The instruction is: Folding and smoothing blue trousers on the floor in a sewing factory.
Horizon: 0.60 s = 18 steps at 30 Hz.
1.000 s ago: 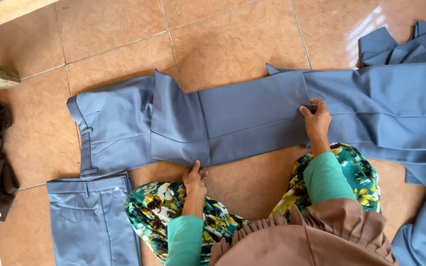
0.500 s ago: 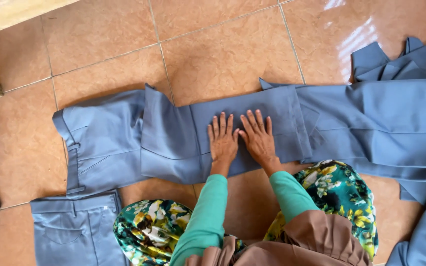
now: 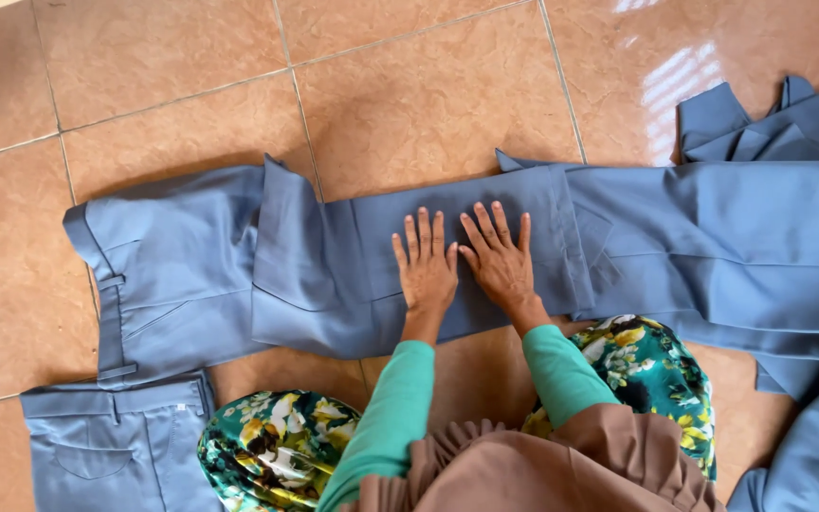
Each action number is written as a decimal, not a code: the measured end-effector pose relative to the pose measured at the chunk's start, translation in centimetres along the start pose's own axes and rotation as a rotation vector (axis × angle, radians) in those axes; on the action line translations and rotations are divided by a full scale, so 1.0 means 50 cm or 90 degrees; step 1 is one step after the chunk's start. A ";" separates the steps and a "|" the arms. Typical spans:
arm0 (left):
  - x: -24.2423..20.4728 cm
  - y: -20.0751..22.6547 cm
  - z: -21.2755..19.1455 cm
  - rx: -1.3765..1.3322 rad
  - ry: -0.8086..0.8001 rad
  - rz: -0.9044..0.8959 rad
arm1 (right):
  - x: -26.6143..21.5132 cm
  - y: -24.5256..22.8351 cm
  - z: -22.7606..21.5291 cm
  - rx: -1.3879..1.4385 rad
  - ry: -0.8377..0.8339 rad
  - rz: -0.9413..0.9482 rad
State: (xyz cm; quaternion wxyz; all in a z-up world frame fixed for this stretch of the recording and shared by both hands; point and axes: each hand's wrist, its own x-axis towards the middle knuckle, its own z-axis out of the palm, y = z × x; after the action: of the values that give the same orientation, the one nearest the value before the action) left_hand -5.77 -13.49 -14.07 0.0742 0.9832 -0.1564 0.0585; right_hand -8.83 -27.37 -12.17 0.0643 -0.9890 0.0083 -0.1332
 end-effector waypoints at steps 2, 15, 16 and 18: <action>-0.002 -0.006 0.009 0.001 -0.011 -0.005 | -0.004 0.033 -0.015 -0.005 0.003 -0.008; -0.106 -0.130 -0.051 0.033 0.062 -0.122 | -0.087 0.297 0.035 0.184 -0.143 0.571; -0.111 -0.135 -0.047 0.035 0.068 -0.126 | -0.098 0.332 0.083 0.186 -0.140 0.564; -0.118 -0.144 -0.039 0.034 0.064 -0.134 | -0.114 0.404 0.180 0.174 -0.229 0.614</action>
State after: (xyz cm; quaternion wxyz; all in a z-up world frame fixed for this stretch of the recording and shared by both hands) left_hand -9.26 -4.62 -13.87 0.0611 0.9917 -0.0464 0.1036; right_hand -11.95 -46.06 -24.89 0.2473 -0.8626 0.4335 0.0831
